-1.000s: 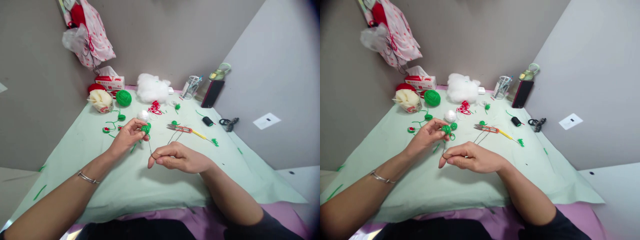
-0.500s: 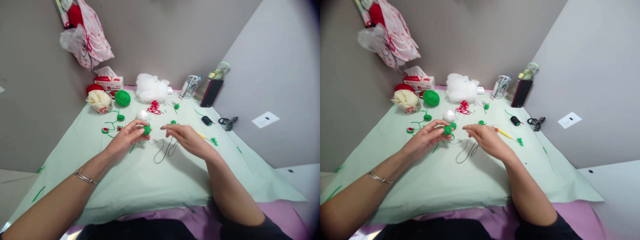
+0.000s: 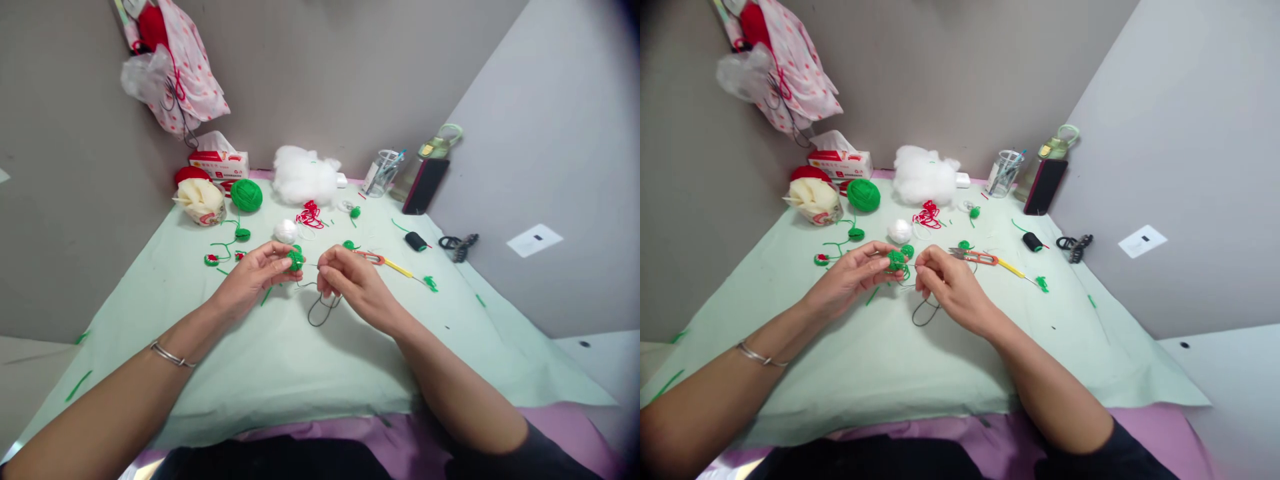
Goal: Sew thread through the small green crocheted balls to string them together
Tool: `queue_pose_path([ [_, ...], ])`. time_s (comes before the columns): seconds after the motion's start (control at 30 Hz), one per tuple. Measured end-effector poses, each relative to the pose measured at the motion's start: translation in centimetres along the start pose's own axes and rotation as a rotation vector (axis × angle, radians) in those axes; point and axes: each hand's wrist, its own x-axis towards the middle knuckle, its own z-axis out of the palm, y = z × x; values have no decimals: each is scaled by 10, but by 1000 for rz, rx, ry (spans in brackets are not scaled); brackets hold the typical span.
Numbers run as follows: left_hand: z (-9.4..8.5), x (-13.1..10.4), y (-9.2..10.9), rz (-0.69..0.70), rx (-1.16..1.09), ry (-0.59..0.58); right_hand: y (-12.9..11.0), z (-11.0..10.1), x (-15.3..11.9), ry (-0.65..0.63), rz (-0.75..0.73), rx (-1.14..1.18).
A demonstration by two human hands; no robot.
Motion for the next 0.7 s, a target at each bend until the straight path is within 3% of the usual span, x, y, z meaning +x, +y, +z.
queue_pose_path([
  [0.1,1,-1,1,4,-4,15,1,3,1,150,-130,-176],
  [0.2,1,-1,0,12,-11,26,3,2,2,210,-165,-215],
  [0.7,0,-2,0,28,3,55,6,3,1,135,-132,-227],
])
